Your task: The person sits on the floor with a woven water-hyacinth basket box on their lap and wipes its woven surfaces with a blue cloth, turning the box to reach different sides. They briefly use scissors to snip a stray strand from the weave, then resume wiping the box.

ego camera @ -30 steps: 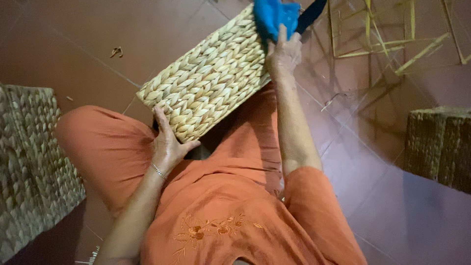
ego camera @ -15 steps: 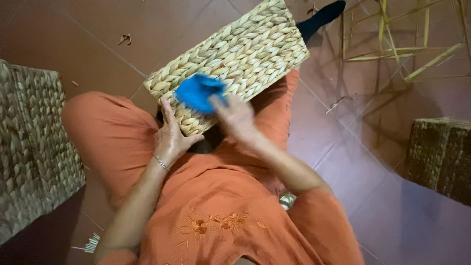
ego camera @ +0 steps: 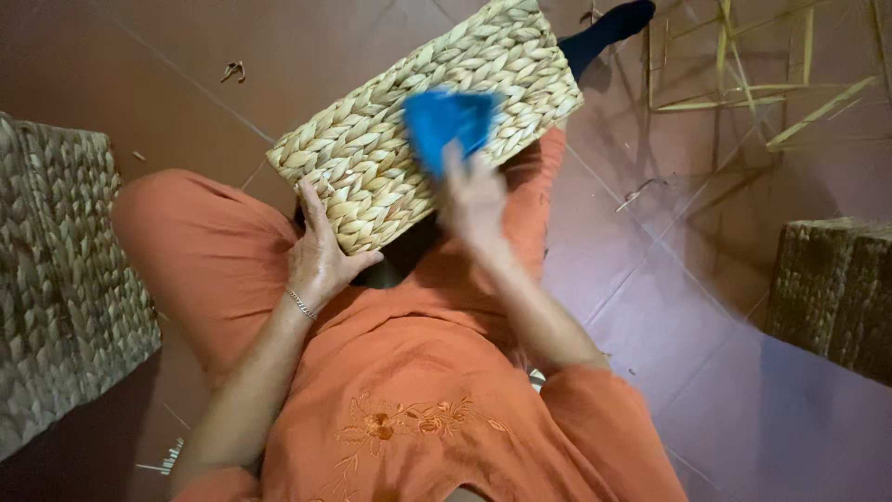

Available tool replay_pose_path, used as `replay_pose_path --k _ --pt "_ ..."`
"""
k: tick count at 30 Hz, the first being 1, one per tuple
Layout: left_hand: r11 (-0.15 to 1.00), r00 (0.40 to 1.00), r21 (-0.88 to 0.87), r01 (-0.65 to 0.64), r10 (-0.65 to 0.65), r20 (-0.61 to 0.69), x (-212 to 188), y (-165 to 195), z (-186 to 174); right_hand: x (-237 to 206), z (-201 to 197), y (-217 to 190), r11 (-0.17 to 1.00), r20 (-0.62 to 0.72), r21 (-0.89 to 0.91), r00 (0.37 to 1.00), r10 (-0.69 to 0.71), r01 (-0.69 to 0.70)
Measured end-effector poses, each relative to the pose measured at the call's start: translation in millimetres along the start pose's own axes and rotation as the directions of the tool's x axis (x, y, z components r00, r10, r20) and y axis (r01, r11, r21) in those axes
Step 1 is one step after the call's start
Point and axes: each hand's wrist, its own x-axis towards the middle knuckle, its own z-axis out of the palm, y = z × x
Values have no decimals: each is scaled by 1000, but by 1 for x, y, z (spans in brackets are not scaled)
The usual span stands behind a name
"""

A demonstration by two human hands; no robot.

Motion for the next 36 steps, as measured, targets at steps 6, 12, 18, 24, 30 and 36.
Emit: replay_pose_path --k 6,12,18,24,30,36 --pt "989 987 50 138 -141 72 1 2 0 -43 -31 -35 909 196 293 913 -359 295" --pt "991 988 -11 -133 132 -74 3 -3 -5 25 -5 107 993 45 -115 999 -4 9" --pt "985 977 71 160 -169 133 11 -10 -34 70 -14 167 965 -92 -258 996 21 -45" --pt "964 949 221 -151 203 -240 30 -15 -48 80 -1 145 951 -2 -262 986 167 -162" --pt "847 835 351 -399 494 -243 42 -17 -46 76 -2 127 980 139 -130 976 168 -150" --pt "783 826 450 -429 542 -156 41 -20 -50 28 -38 139 991 -113 42 985 133 -129"
